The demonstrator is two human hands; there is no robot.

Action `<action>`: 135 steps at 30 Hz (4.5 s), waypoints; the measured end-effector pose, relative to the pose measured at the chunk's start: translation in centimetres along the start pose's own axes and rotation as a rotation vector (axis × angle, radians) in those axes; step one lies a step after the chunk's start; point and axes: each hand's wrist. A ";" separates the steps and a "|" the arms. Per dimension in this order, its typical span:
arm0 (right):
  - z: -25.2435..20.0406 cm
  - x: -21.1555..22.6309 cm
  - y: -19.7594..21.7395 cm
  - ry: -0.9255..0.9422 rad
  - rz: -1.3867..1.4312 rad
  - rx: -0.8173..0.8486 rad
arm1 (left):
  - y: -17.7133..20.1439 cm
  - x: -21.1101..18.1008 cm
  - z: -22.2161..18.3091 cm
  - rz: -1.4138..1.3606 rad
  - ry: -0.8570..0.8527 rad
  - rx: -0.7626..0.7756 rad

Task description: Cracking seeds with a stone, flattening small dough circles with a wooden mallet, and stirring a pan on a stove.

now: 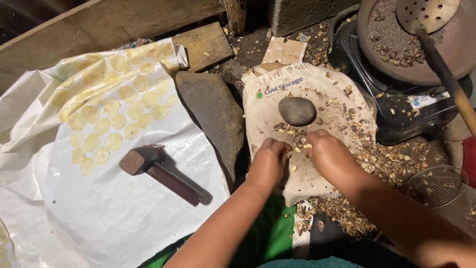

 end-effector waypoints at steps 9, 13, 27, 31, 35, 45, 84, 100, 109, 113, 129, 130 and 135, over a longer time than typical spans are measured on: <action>-1.6 0.0 2.6 -0.132 0.337 0.032 | 0.1 0.7 0.8 -0.038 0.013 -0.026; -2.8 1.3 4.4 -0.158 0.402 0.073 | 0.4 0.2 0.7 -1.301 0.240 0.041; -3.9 3.8 -0.8 0.013 0.200 0.190 | 0.2 3.4 -0.1 -1.827 0.250 0.177; -6.2 9.3 4.3 0.015 0.268 0.046 | -2.6 4.2 0.1 -2.005 0.242 0.274; -8.4 8.9 7.4 0.025 0.282 0.005 | -1.9 1.9 -1.0 -2.063 0.214 0.324; -14.6 18.1 18.3 0.141 0.253 -0.343 | 26.3 -1.7 -7.1 -1.075 -0.174 0.250; 8.4 34.0 -1.6 0.252 0.373 -0.573 | 24.3 19.9 -5.9 0.557 -0.180 -0.659; 10.4 32.4 -2.6 -0.089 0.268 -0.036 | 23.8 21.8 -7.3 0.567 -0.327 -0.635; 3.1 35.1 6.2 0.293 0.326 -0.710 | 22.4 20.6 -3.0 0.475 -0.254 -0.649; 7.8 33.1 0.3 0.454 0.555 -0.638 | 24.0 19.5 -5.8 0.577 -0.221 -0.708; 7.8 36.1 1.0 0.022 0.154 -0.171 | 25.0 22.3 -13.5 0.415 -0.197 -0.582; 8.0 36.3 -0.7 0.058 0.105 -0.263 | 25.2 22.5 -13.2 0.411 -0.205 -0.596; 7.6 37.3 0.9 -0.108 0.246 0.047 | 24.9 22.3 -11.2 0.399 -0.183 -0.625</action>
Point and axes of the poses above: each hand's wrist, its own z-axis towards the middle knuckle, its own y-axis out of the back of the hand, x = y × z, and after that the axes turned 11 degrees about x, right-handed
